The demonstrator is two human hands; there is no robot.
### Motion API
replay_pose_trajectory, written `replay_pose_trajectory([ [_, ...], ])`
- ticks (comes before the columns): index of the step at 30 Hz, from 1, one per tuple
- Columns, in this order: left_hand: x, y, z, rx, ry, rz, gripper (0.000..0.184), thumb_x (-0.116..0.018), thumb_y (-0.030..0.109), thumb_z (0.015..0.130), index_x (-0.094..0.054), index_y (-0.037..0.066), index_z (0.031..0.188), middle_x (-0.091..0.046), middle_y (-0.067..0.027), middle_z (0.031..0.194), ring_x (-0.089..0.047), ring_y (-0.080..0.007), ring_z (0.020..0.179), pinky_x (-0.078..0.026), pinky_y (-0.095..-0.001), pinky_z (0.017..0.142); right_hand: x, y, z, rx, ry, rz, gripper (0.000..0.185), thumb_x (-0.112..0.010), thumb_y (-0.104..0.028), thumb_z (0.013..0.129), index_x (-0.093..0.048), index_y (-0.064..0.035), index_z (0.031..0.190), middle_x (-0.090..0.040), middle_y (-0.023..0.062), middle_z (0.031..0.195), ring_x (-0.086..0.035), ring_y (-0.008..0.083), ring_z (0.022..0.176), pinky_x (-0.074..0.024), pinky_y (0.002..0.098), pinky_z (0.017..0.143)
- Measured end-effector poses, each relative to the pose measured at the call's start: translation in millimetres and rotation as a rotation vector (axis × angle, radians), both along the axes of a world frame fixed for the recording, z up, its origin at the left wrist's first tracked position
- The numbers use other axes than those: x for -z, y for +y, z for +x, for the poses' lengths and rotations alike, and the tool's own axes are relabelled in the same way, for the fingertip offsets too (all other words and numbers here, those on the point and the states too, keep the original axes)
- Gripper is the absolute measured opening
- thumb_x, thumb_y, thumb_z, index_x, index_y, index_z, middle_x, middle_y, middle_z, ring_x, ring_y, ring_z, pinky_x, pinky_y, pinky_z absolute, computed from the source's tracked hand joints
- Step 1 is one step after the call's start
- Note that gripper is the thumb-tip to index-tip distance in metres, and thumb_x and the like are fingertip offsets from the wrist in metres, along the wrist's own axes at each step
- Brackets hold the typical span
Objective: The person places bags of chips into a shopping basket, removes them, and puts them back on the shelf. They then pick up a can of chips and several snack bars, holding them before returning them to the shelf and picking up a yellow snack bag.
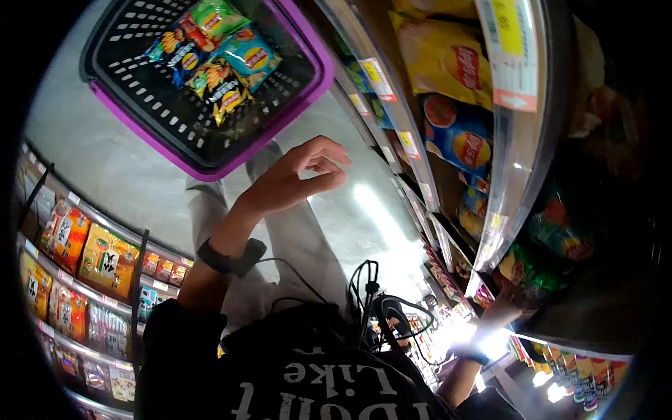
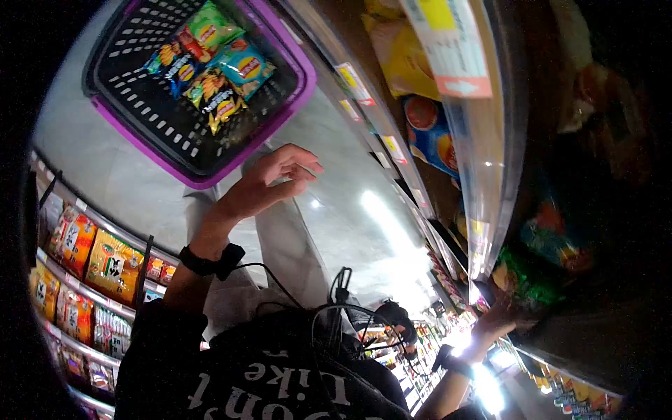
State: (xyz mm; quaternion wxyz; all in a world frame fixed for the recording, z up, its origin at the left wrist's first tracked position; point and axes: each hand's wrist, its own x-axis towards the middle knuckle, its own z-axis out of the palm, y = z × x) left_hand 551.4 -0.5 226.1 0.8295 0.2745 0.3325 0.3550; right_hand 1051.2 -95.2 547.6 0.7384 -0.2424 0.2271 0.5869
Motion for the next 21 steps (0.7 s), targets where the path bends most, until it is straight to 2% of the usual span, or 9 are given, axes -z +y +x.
replay_pose_trajectory([
  [2,18,-3,-8,-0.034,0.062,-0.021,0.035,-0.065,0.028,0.097,-0.057,0.003,0.12,-0.064,-0.0107,0.119,-0.063,-0.0198,0.107,-0.048,-0.0349,0.096,3,-11,26,0.16,0.119,0.053,0.065,-0.056,-0.049,0.091,-0.046,-0.0169,0.147,-0.041,0.01,0.155,-0.046,0.0309,0.136,-0.0227,0.0629,0.117],
  [4,48,-7,-17,-0.192,0.135,-0.171,0.035,-0.065,0.029,0.098,-0.058,0.002,0.118,-0.064,-0.0109,0.116,-0.064,-0.0198,0.103,-0.049,-0.0333,0.093,10,-36,27,0.035,0.022,0.118,0.094,-0.049,-0.08,0.079,-0.041,-0.0176,0.149,-0.039,0.0078,0.156,-0.035,0.0323,0.143,-0.0176,0.0669,0.116],
  [5,59,-7,-26,-0.25,0.209,-0.251,0.036,-0.065,0.03,0.097,-0.058,-0.001,0.115,-0.066,-0.0113,0.11,-0.065,-0.0199,0.102,-0.051,-0.0318,0.09,19,-44,31,0.025,0.038,0.115,0.094,-0.049,-0.08,0.079,-0.041,-0.0176,0.149,-0.039,0.0078,0.156,-0.035,0.0323,0.143,-0.0176,0.0669,0.116],
  [8,113,-16,-62,-0.378,0.654,-0.256,0.037,-0.065,0.032,0.097,-0.058,-0.002,0.11,-0.067,-0.0096,0.101,-0.065,-0.0174,0.095,-0.051,-0.0313,0.086,53,-53,42,-0.197,-1.499,-1.173,0.094,-0.034,-0.083,0.084,-0.032,-0.0187,0.153,-0.033,0.0047,0.16,-0.026,0.0295,0.148,-0.01,0.0624,0.12],
  [10,164,-44,-87,-0.458,0.707,-0.323,0.035,-0.065,0.031,0.097,-0.058,-0.002,0.106,-0.066,-0.0084,0.097,-0.063,-0.0162,0.089,-0.05,-0.0313,0.081,88,-41,-5,-0.254,-1.536,-1.144,0.065,-0.04,-0.062,0.095,-0.053,-0.0119,0.134,-0.054,0.0126,0.135,-0.045,0.0216,0.131,-0.0287,0.0509,0.113],
  [12,177,-55,-104,-0.521,0.744,-0.388,0.033,-0.064,0.03,0.097,-0.058,-0.001,0.103,-0.066,-0.0073,0.092,-0.062,-0.0151,0.082,-0.05,-0.0312,0.077,122,-9,-87,-0.584,-1.521,-0.891,0.041,-0.045,-0.044,0.102,-0.061,-0.0067,0.109,-0.058,0.0094,0.102,-0.054,0.0173,0.101,-0.042,0.0388,0.093],
  [16,182,-74,-127,-0.609,0.592,-0.795,0.022,-0.062,0.025,0.096,-0.062,0.003,0.095,-0.065,-0.0047,0.088,-0.06,-0.0138,0.073,-0.048,-0.0312,0.067,199,80,-242,-1.45,-1.746,-0.33,0.024,-0.053,-0.02,0.103,-0.057,-0.0055,0.085,-0.053,0.0008,0.081,-0.05,0.01,0.07,-0.0416,0.0246,0.064],
  [19,207,-112,-134,-0.596,0.58,-0.671,0.037,-0.06,0.035,0.097,-0.063,0.0,0.111,-0.069,-0.0074,0.096,-0.066,-0.0172,0.085,-0.049,-0.0306,0.068,317,114,-323,-1.716,-1.363,-0.058,0.006,-0.065,-0.007,0.095,-0.061,-0.0042,0.091,-0.055,-0.0018,0.078,-0.052,0.0057,0.073,-0.0429,0.0235,0.065],
  [21,210,-126,-146,-0.599,0.548,-0.677,0.039,-0.06,0.036,0.096,-0.062,0.0,0.112,-0.069,-0.0085,0.099,-0.067,-0.0177,0.086,-0.05,-0.0307,0.069,385,136,-407,-1.729,-1.589,0.118,0.014,-0.072,-0.012,0.092,-0.061,-0.0039,0.086,-0.058,-0.0037,0.07,-0.051,0.0047,0.064,-0.043,0.026,0.056],
])
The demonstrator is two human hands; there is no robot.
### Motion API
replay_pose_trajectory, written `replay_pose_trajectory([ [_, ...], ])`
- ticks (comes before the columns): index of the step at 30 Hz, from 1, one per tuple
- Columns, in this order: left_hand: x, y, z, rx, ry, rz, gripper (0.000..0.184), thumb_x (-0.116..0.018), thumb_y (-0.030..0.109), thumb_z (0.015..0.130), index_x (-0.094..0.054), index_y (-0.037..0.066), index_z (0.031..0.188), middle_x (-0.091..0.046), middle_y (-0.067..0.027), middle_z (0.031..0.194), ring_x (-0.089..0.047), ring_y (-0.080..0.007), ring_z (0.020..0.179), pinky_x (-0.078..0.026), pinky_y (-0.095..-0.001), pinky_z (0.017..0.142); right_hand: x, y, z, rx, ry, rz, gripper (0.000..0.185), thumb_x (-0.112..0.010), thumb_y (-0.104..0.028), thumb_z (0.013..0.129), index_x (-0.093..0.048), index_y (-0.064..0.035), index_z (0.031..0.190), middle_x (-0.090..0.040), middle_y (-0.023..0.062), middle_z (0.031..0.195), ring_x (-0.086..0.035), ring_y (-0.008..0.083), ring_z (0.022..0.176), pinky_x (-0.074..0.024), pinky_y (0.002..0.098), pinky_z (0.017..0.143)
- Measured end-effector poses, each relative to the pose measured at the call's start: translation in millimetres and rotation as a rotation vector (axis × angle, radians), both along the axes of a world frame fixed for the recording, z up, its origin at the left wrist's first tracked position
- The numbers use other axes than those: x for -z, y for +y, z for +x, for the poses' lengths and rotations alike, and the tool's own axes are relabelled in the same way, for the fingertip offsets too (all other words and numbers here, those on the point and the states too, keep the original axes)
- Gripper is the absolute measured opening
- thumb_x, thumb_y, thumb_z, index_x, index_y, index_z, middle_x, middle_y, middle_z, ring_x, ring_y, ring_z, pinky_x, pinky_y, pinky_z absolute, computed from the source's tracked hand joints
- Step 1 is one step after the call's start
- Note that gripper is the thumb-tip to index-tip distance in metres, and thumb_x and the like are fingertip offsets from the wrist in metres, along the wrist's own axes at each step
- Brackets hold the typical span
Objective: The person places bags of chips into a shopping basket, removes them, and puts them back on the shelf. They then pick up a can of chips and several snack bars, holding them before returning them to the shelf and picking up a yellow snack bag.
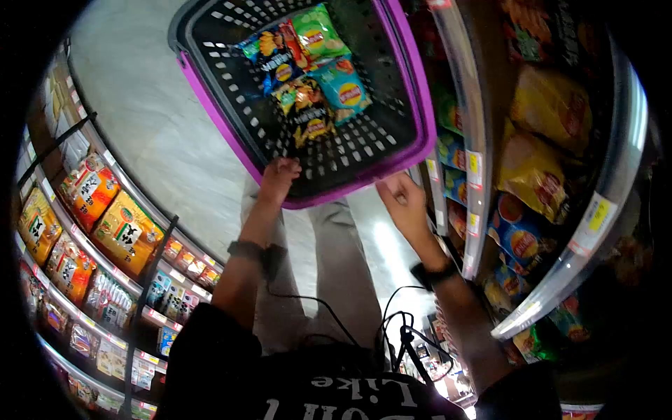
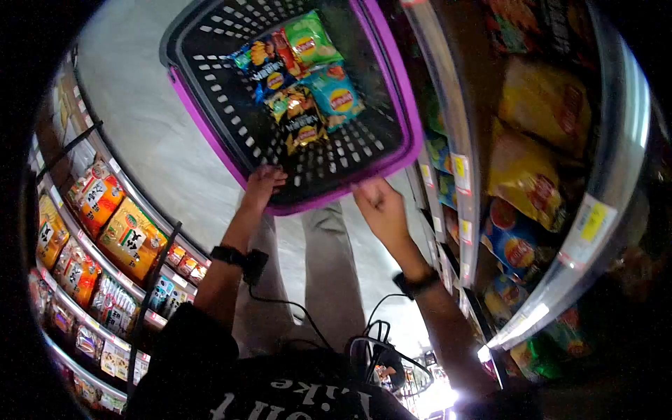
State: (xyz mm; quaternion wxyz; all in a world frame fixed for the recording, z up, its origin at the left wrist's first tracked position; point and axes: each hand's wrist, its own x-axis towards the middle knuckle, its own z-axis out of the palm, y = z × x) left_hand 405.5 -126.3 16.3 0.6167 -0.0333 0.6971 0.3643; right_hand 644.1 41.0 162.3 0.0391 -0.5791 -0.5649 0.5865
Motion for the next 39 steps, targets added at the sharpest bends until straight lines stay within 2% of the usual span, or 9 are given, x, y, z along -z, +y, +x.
replay_pose_trajectory([
  [6,-48,24,-51,0.13,-0.015,0.005,0.038,-0.054,0.035,0.103,-0.053,0.002,0.122,-0.07,-0.0139,0.108,-0.068,-0.0232,0.1,-0.056,-0.0366,0.081,193,15,-127,-0.4,-0.193,0.179,0.046,-0.071,-0.044,0.086,-0.066,-0.0028,0.106,-0.069,0.02,0.091,-0.069,0.0319,0.09,-0.0544,0.0428,0.081],
  [8,-42,25,-64,0.068,-0.017,0.079,0.03,-0.053,0.028,0.103,-0.05,0.004,0.121,-0.069,-0.0144,0.106,-0.071,-0.0247,0.09,-0.059,-0.0355,0.072,234,21,-152,-0.591,-0.328,-0.039,0.1,-0.083,-0.055,0.072,-0.041,0.0082,0.138,-0.069,0.0253,0.109,-0.07,0.0316,0.098,-0.0557,0.0399,0.082],
  [12,-64,53,-89,0.02,-0.167,0.021,0.02,-0.049,0.009,0.102,-0.047,0.001,0.12,-0.067,-0.015,0.098,-0.073,-0.0247,0.077,-0.063,-0.0328,0.061,302,7,-194,-0.749,-0.708,-0.261,0.148,-0.075,-0.078,0.062,-0.001,0.0109,0.153,-0.059,0.0293,0.131,-0.064,0.033,0.113,-0.0504,0.0419,0.098],
  [17,-56,46,-91,0.118,-0.126,0.036,0.02,-0.05,0.007,0.101,-0.048,-0.002,0.119,-0.069,-0.0162,0.094,-0.073,-0.0234,0.077,-0.063,-0.0314,0.059,311,-25,-189,-0.755,-0.847,0.185,0.117,-0.081,-0.065,0.067,-0.033,0.0079,0.144,-0.068,0.0248,0.113,-0.065,0.0341,0.109,-0.0487,0.0467,0.098],
  [20,-61,53,-100,0.071,-0.208,0.022,0.022,-0.048,0.01,0.102,-0.049,-0.001,0.12,-0.07,-0.0177,0.097,-0.073,-0.0241,0.072,-0.06,-0.0307,0.057,288,-8,-180,-0.682,-0.662,0.168,0.07,-0.081,-0.048,0.073,-0.056,0.0045,0.113,-0.068,0.0216,0.1,-0.066,0.0374,0.098,-0.0536,0.0482,0.082],
  [25,-51,43,-96,-0.01,-0.166,0.088,0.047,-0.05,0.043,0.102,-0.048,0.002,0.126,-0.065,-0.0194,0.117,-0.071,-0.0287,0.091,-0.057,-0.0395,0.074,155,42,-166,-0.477,-0.209,-0.202,0.066,-0.081,-0.039,0.076,-0.057,0.0049,0.12,-0.068,0.0228,0.109,-0.068,0.0325,0.099,-0.054,0.0434,0.081],
  [31,-101,76,-102,-0.377,-0.24,-0.042,0.077,-0.049,0.074,0.088,-0.051,0.01,0.13,-0.062,-0.0129,0.127,-0.062,-0.0283,0.113,-0.048,-0.0454,0.094,-19,59,-128,-0.415,-0.148,0.008,0.065,-0.082,-0.029,0.075,-0.055,0.004,0.124,-0.065,0.0263,0.115,-0.061,0.0415,0.111,-0.0502,0.0437,0.092],
  [37,-202,138,-92,-0.146,-0.627,0.454,0.099,-0.028,0.08,0.092,-0.04,-0.002,0.146,-0.044,-0.0171,0.15,-0.044,-0.03,0.137,-0.035,-0.0428,0.114,-151,80,-77,-0.767,-0.05,0.538,0.076,-0.071,-0.003,0.066,-0.055,-0.0165,0.139,-0.043,0.0042,0.151,-0.033,0.032,0.142,-0.0124,0.0633,0.118],
  [39,-204,146,-82,-0.024,-0.638,0.698,0.094,-0.032,0.075,0.094,-0.039,-0.002,0.147,-0.047,-0.0172,0.147,-0.045,-0.028,0.136,-0.035,-0.0409,0.114,-165,80,-68,-0.816,-0.133,0.663,0.078,-0.068,-0.002,0.065,-0.056,-0.0212,0.139,-0.042,0.004,0.153,-0.031,0.036,0.143,-0.0133,0.0669,0.117],
])
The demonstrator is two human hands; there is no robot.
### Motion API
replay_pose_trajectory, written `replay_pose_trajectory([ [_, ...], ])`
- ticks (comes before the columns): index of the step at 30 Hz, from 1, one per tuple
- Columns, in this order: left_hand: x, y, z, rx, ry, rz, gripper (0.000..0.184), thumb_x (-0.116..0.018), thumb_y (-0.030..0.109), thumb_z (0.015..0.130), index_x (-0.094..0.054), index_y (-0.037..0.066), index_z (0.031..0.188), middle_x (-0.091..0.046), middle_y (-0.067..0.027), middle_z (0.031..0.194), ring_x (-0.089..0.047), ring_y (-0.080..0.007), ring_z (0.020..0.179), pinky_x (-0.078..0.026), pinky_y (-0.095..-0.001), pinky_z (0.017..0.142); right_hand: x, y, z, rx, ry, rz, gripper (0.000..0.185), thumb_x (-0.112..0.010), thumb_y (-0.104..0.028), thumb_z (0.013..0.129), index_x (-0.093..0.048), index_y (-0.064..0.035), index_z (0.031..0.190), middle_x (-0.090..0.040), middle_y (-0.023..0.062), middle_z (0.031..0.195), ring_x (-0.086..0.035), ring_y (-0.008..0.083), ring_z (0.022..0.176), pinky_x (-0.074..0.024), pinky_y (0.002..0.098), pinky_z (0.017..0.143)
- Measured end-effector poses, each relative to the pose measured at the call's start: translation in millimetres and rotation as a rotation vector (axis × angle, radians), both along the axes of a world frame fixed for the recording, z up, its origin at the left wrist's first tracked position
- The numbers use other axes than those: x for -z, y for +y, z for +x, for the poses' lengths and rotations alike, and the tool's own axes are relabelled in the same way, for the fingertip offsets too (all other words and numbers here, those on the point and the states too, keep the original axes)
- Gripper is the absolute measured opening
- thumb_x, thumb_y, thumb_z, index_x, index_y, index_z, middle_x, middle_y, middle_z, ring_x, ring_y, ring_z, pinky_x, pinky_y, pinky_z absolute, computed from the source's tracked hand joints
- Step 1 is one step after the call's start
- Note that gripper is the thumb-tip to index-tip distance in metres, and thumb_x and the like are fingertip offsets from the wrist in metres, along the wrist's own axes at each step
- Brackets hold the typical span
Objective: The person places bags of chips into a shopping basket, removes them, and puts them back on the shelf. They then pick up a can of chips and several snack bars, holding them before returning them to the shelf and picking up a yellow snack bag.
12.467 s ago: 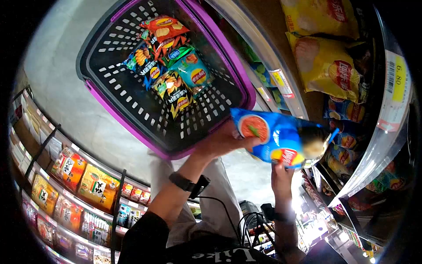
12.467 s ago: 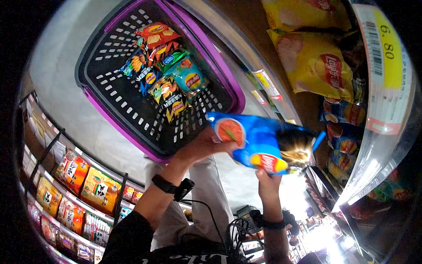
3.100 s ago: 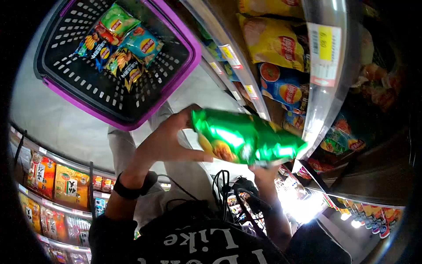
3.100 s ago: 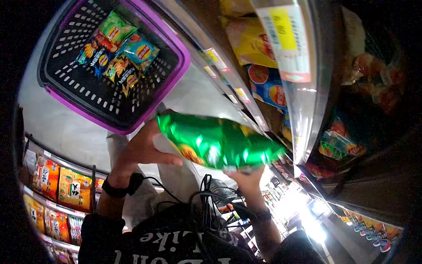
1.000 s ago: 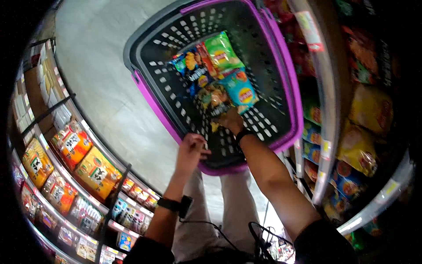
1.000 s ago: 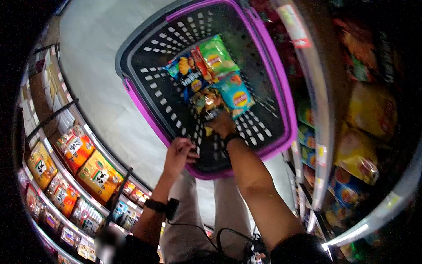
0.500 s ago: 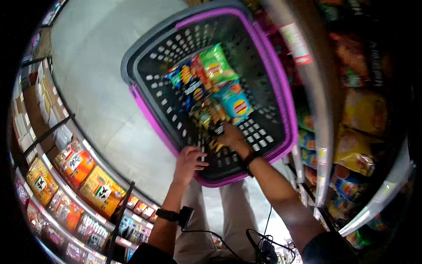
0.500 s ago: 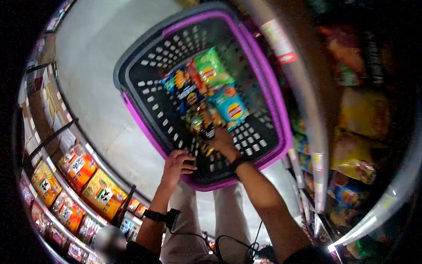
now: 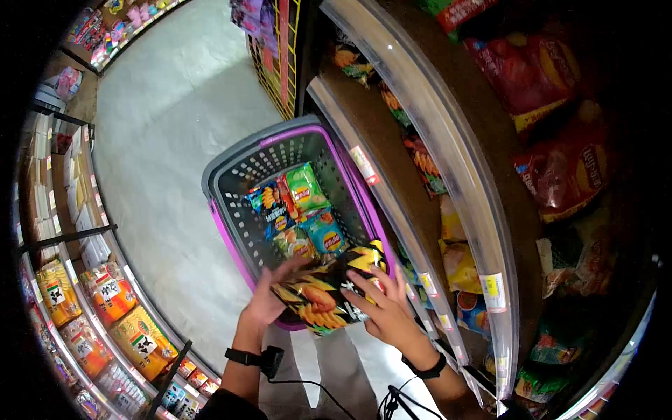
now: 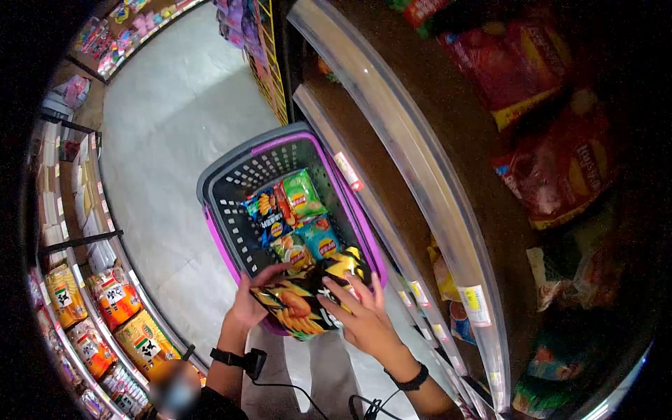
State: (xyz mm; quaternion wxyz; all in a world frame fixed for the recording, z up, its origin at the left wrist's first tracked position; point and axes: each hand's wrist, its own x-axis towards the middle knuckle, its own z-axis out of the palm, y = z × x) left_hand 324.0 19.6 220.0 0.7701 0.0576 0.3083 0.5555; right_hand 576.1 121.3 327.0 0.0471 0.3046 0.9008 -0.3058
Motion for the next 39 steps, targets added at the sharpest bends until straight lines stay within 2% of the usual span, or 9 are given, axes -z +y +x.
replay_pose_trajectory([
  [4,-13,28,10,-0.029,0.132,0.09,0.068,-0.06,0.047,0.095,-0.05,-0.003,0.139,-0.054,-0.0145,0.141,-0.05,-0.0258,0.133,-0.038,-0.0392,0.113,8,-9,1,0.371,0.091,0.298,0.084,-0.072,-0.011,0.064,-0.049,-0.0164,0.144,-0.029,0.0231,0.156,-0.024,0.0452,0.144,-0.0121,0.0642,0.117],
  [8,-7,43,4,-0.186,-0.153,-0.061,0.054,-0.052,0.03,0.097,-0.05,-0.004,0.138,-0.057,-0.0151,0.135,-0.054,-0.0254,0.127,-0.04,-0.0398,0.111,26,-5,-41,0.996,0.474,0.234,0.097,-0.079,-0.013,0.08,-0.017,-0.0034,0.154,-0.03,0.0168,0.154,-0.034,0.0274,0.14,-0.0282,0.0383,0.114],
  [14,6,66,-28,-0.301,-0.195,-0.198,0.051,-0.047,0.024,0.096,-0.048,-0.003,0.138,-0.058,-0.018,0.133,-0.057,-0.0286,0.123,-0.042,-0.0426,0.109,57,15,-79,1.581,0.957,-0.879,0.076,-0.059,-0.045,0.098,-0.016,-0.0211,0.156,-0.049,0.0044,0.133,-0.054,0.0205,0.111,-0.0438,0.0436,0.094],
  [20,15,79,-74,-0.338,-0.347,-0.255,0.046,-0.049,0.022,0.099,-0.049,-0.002,0.138,-0.057,-0.0166,0.136,-0.056,-0.0265,0.125,-0.043,-0.0392,0.108,57,36,-126,1.256,0.652,-1.028,0.068,-0.066,-0.044,0.094,-0.033,-0.0177,0.147,-0.046,0.0036,0.144,-0.046,0.0229,0.133,-0.042,0.0484,0.1],
  [22,15,84,-90,-0.312,-0.413,-0.223,0.046,-0.053,0.018,0.099,-0.048,-0.002,0.139,-0.056,-0.0155,0.138,-0.056,-0.0259,0.125,-0.043,-0.0382,0.108,43,51,-158,1.307,0.65,-1.04,0.068,-0.077,-0.012,0.086,-0.04,-0.0133,0.143,-0.053,0.0074,0.137,-0.053,0.0207,0.123,-0.046,0.0396,0.101],
  [24,17,90,-105,-0.138,0.11,-0.037,0.051,-0.063,0.005,0.093,-0.047,-0.001,0.141,-0.054,-0.0134,0.141,-0.055,-0.0252,0.127,-0.042,-0.036,0.109,44,73,-167,1.404,0.623,-0.934,0.063,-0.077,-0.004,0.084,-0.044,-0.0095,0.138,-0.058,0.0078,0.129,-0.058,0.0196,0.116,-0.0483,0.0351,0.098],
  [26,37,96,-128,0.198,0.83,0.281,0.06,-0.04,0.042,0.105,-0.041,0.0,0.147,-0.044,-0.0161,0.151,-0.042,-0.0268,0.14,-0.033,-0.0416,0.116,31,98,-180,1.35,0.701,-0.743,0.063,-0.076,0.0,0.085,-0.044,-0.0043,0.139,-0.06,0.0077,0.125,-0.06,0.0188,0.11,-0.049,0.0333,0.097],
  [28,18,99,-154,-0.047,0.014,-0.116,0.059,-0.043,0.041,0.104,-0.04,0.001,0.147,-0.046,-0.0149,0.15,-0.046,-0.0282,0.137,-0.037,-0.0422,0.113,39,129,-171,1.207,0.75,-0.421,0.066,-0.075,0.0,0.085,-0.041,-0.0048,0.141,-0.06,0.01,0.126,-0.059,0.0211,0.112,-0.0478,0.0373,0.098],
  [39,137,17,-202,-0.126,0.59,-0.455,0.038,-0.051,0.033,0.101,-0.055,0.005,0.127,-0.066,-0.0135,0.126,-0.064,-0.024,0.114,-0.047,-0.036,0.097,102,297,-227,1.26,0.739,0.192,0.101,-0.079,-0.016,0.086,-0.008,-0.0037,0.156,-0.036,0.0183,0.15,-0.047,0.0216,0.121,-0.0398,0.0367,0.106],
])
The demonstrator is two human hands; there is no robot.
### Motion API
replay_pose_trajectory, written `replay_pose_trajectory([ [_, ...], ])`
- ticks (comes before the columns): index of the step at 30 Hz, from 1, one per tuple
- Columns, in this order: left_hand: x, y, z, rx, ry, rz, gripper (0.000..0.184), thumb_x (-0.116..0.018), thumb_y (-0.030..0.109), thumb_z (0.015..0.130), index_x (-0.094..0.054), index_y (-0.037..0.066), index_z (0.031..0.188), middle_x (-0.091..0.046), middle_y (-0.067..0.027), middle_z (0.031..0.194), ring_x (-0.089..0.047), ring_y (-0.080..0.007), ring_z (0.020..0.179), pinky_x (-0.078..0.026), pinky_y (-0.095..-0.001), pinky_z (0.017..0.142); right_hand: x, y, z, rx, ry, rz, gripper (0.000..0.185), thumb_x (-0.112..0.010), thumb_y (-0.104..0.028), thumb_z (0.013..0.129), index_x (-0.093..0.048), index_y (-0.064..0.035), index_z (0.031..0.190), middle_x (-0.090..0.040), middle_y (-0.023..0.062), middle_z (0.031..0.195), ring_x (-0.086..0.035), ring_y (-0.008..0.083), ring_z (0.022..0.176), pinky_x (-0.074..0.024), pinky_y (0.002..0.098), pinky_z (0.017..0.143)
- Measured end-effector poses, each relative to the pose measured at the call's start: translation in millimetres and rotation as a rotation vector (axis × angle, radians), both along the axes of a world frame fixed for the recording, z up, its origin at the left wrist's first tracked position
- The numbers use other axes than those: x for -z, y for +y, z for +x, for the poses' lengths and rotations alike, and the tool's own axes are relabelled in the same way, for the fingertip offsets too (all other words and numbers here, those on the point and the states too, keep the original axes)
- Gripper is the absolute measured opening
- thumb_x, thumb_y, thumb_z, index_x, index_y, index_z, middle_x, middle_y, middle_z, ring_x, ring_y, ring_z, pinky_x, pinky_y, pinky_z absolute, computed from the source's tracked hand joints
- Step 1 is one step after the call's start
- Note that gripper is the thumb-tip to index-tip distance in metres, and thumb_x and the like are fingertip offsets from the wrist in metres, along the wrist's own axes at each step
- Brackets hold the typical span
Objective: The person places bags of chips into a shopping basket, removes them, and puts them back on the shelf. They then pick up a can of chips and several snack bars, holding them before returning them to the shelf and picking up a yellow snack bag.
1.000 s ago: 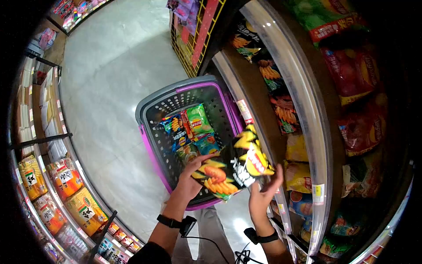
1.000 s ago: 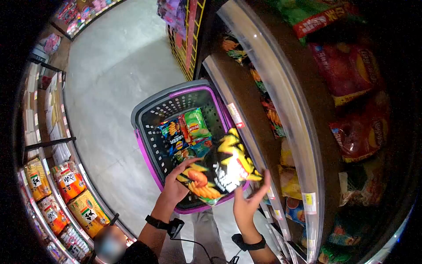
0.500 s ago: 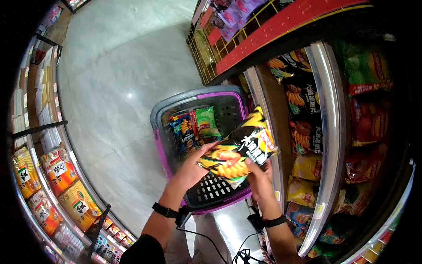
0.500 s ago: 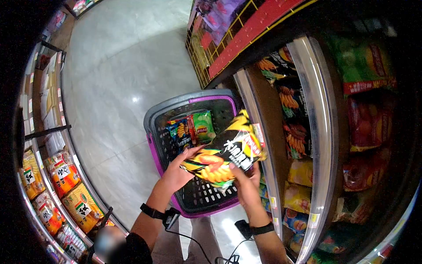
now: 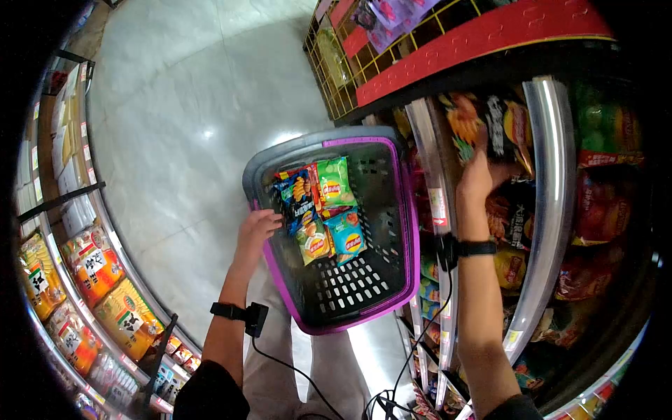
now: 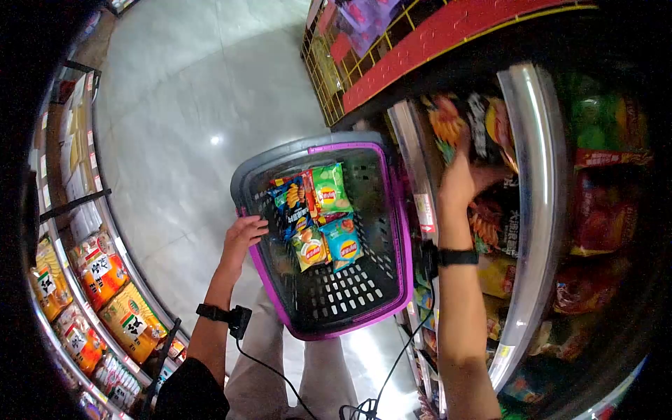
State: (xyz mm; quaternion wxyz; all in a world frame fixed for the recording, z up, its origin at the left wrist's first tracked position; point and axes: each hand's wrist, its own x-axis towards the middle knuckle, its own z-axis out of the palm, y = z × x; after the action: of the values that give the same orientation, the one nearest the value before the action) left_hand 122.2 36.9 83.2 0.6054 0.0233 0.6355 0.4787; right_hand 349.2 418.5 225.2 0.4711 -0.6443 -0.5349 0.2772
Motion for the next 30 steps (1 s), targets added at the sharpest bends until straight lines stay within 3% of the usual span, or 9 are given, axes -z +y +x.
replay_pose_trajectory([
  [4,10,-14,11,-0.069,0.09,0.081,0.033,-0.051,0.032,0.102,-0.057,0.007,0.123,-0.067,-0.012,0.124,-0.065,-0.0221,0.112,-0.047,-0.0354,0.094,12,3,-12,-0.018,-0.152,-0.163,0.095,-0.071,-0.035,0.093,-0.011,-0.0015,0.158,-0.025,0.0191,0.159,-0.036,0.0208,0.138,-0.0308,0.0355,0.115],
  [9,10,-9,22,-0.042,0.272,0.093,0.026,-0.053,0.022,0.102,-0.057,0.005,0.12,-0.069,-0.0099,0.119,-0.066,-0.0194,0.108,-0.048,-0.0324,0.089,-20,-25,-2,-0.453,0.13,-0.275,0.059,-0.069,-0.043,0.093,-0.062,0.0027,0.13,-0.04,0.02,0.151,-0.042,0.0127,0.131,-0.0298,0.0339,0.114],
  [10,8,-5,22,-0.042,0.272,0.08,0.026,-0.053,0.022,0.102,-0.057,0.005,0.12,-0.069,-0.0099,0.119,-0.066,-0.0194,0.108,-0.048,-0.0324,0.089,-40,-35,-3,-0.262,0.027,-0.471,0.074,-0.078,-0.041,0.086,-0.052,0.0045,0.138,-0.047,0.0203,0.142,-0.048,0.016,0.125,-0.0351,0.0342,0.11],
  [13,0,-7,29,-0.114,0.299,0.115,0.022,-0.054,0.017,0.1,-0.059,0.004,0.118,-0.07,-0.0091,0.113,-0.067,-0.0179,0.102,-0.048,-0.0299,0.085,10,-78,20,-0.187,0.116,0.18,0.086,-0.086,-0.015,0.08,-0.031,-0.0016,0.144,-0.055,0.0146,0.12,-0.057,0.0191,0.097,-0.0475,0.0323,0.09],
  [19,10,1,52,-0.283,0.44,0.161,0.009,-0.057,0.001,0.098,-0.058,-0.003,0.105,-0.068,-0.0109,0.096,-0.068,-0.0162,0.091,-0.053,-0.0273,0.082,135,-218,67,-0.608,-0.047,-0.169,0.022,-0.078,-0.009,0.085,-0.061,-0.0035,0.098,-0.063,0.0042,0.1,-0.059,0.0137,0.091,-0.0484,0.0289,0.077],
  [24,19,0,66,-0.325,0.655,0.173,0.009,-0.056,0.007,0.1,-0.061,-0.001,0.103,-0.069,-0.0091,0.091,-0.066,-0.0144,0.083,-0.054,-0.026,0.073,297,-282,41,-0.886,0.06,-1.011,0.067,-0.079,-0.021,0.085,-0.045,-0.0058,0.141,-0.06,0.0138,0.132,-0.061,0.0255,0.111,-0.0484,0.0341,0.093],
  [26,17,-3,74,-0.272,0.755,0.087,0.009,-0.056,0.007,0.1,-0.061,0.0,0.103,-0.068,-0.0079,0.089,-0.066,-0.0135,0.081,-0.053,-0.0248,0.071,301,-280,0,-0.29,0.517,-1.739,0.093,-0.081,-0.018,0.081,-0.026,-0.0097,0.155,-0.045,0.0203,0.149,-0.055,0.0268,0.123,-0.0436,0.0359,0.104],
  [29,28,-15,88,-0.212,0.933,0.048,0.008,-0.055,0.005,0.1,-0.062,0.001,0.103,-0.068,-0.0051,0.084,-0.065,-0.0112,0.075,-0.049,-0.022,0.066,518,-378,25,-0.882,0.552,-1.228,0.099,-0.081,-0.012,0.08,-0.02,-0.0124,0.158,-0.034,0.0198,0.156,-0.049,0.0254,0.132,-0.0394,0.0362,0.11],
  [30,29,-17,90,-0.174,0.976,0.031,0.009,-0.055,0.005,0.099,-0.062,0.001,0.103,-0.068,-0.0055,0.085,-0.065,-0.011,0.075,-0.048,-0.022,0.066,461,-370,9,-0.698,0.537,-1.279,0.093,-0.078,-0.005,0.08,-0.025,-0.0092,0.156,-0.041,0.0191,0.153,-0.048,0.0244,0.133,-0.04,0.0355,0.11],
])
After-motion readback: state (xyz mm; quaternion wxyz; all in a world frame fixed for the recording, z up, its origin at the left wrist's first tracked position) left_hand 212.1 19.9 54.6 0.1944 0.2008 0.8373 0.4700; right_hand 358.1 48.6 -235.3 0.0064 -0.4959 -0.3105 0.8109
